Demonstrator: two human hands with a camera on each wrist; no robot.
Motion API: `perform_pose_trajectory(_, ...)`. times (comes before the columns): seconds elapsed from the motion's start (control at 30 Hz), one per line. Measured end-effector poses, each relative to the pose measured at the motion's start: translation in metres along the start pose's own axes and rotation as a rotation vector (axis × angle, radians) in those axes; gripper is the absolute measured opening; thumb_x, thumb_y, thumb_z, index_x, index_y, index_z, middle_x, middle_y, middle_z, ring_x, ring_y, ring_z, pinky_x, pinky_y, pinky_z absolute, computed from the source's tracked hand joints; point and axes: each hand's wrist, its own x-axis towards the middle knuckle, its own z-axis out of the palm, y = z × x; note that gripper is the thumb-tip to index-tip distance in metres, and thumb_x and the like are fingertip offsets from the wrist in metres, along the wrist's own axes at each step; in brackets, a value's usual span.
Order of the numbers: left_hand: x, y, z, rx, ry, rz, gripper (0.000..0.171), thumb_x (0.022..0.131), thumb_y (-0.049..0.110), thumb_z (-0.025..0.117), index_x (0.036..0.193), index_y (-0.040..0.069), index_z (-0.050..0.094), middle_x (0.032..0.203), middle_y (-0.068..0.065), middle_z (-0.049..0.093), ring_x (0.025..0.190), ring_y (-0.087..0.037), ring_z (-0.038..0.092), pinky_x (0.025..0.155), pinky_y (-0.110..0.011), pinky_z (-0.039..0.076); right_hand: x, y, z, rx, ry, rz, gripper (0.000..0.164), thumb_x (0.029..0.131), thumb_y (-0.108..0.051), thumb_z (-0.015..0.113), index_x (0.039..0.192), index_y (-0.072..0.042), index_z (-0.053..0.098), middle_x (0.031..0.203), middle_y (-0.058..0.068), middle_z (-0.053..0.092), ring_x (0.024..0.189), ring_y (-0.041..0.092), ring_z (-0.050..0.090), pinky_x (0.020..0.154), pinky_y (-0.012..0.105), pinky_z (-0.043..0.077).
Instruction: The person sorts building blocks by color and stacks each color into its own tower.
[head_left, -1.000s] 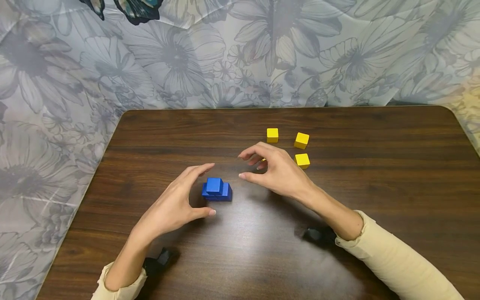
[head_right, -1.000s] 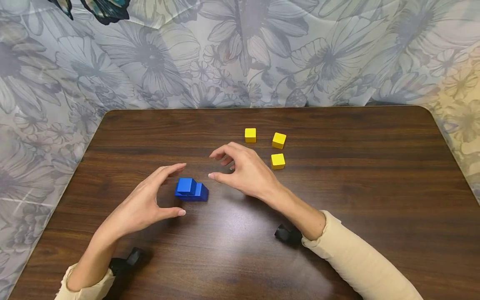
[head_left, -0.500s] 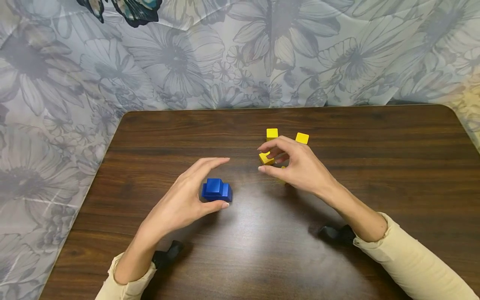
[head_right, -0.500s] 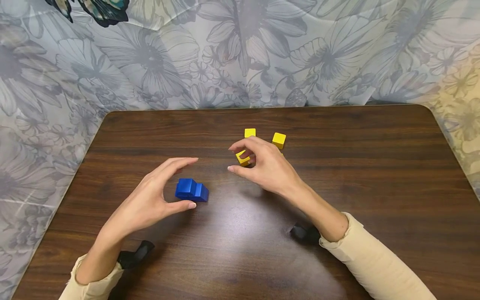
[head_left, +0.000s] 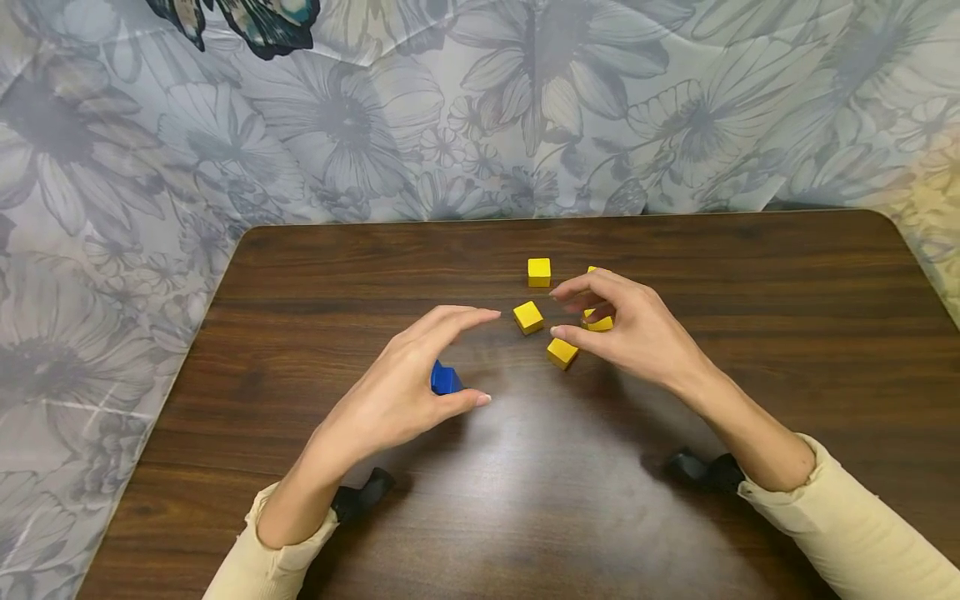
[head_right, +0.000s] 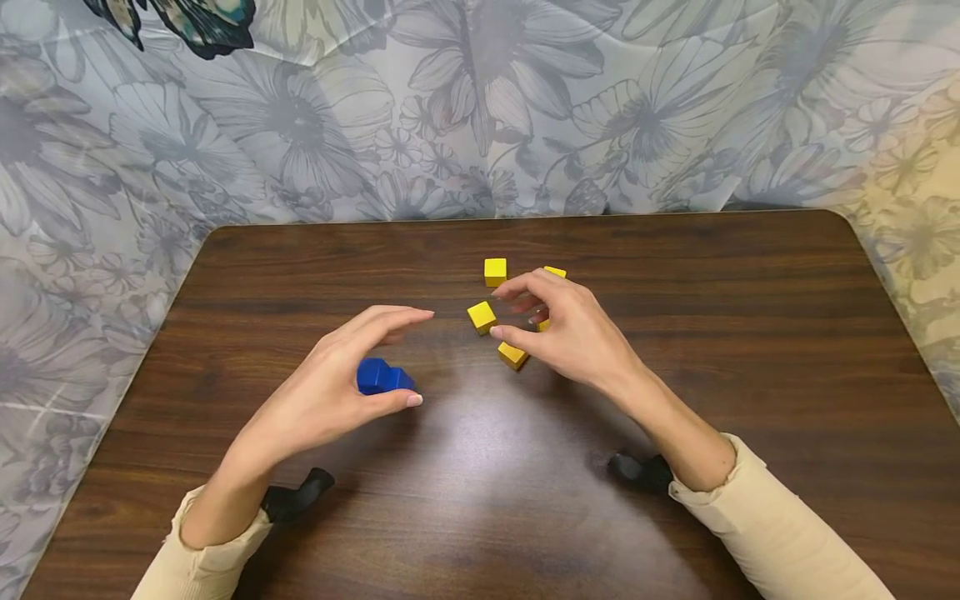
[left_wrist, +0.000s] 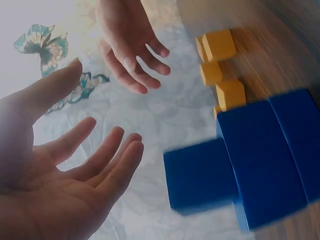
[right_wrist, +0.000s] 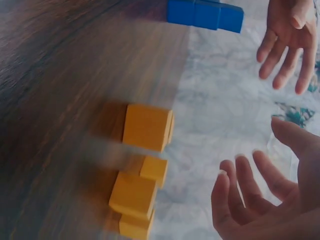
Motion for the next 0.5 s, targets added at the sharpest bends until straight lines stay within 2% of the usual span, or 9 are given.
perform_pose_trajectory(0.17,0.010,0.006,0.011,-0.042,-0.002,0.026,0.074,0.079,0.016,0.087,0.143,0.022,0.050,0.137,0.011,0.050,0.114,-0.009,0.057,0.096,-0.027,0.049,-0.007,0.006,-0.007,0.004,0.019,0.035,0.034,0.083,-0.017,0.083,0.114,-0.021,0.069,0.110,-0.009,0.066,0.095,0.014,0.066,0.082,0.029,0.055)
perform_pose_trajectory(0.3,0.016,0.008,0.022,-0.082,-0.011,0.041,0.070,0.079,0.011,0.086,0.140,0.019,0.053,0.136,0.011,0.051,0.108,-0.006,0.058,0.093,-0.023,0.049,-0.011,0.009,-0.010,-0.023,0.028,0.046,0.035,0.083,-0.016,0.083,0.114,-0.021,0.069,0.109,-0.009,0.066,0.092,0.017,0.066,0.083,0.031,0.054)
perform_pose_trajectory(0.5,0.023,0.012,0.034,-0.065,-0.061,0.010,0.067,0.082,0.015,0.084,0.141,0.020,0.053,0.132,0.010,0.054,0.101,-0.008,0.058,0.085,-0.023,0.050,-0.017,0.013,-0.014,-0.052,0.039,0.054,0.033,0.083,-0.018,0.082,0.114,-0.020,0.069,0.108,-0.004,0.068,0.092,0.018,0.064,0.082,0.021,0.052)
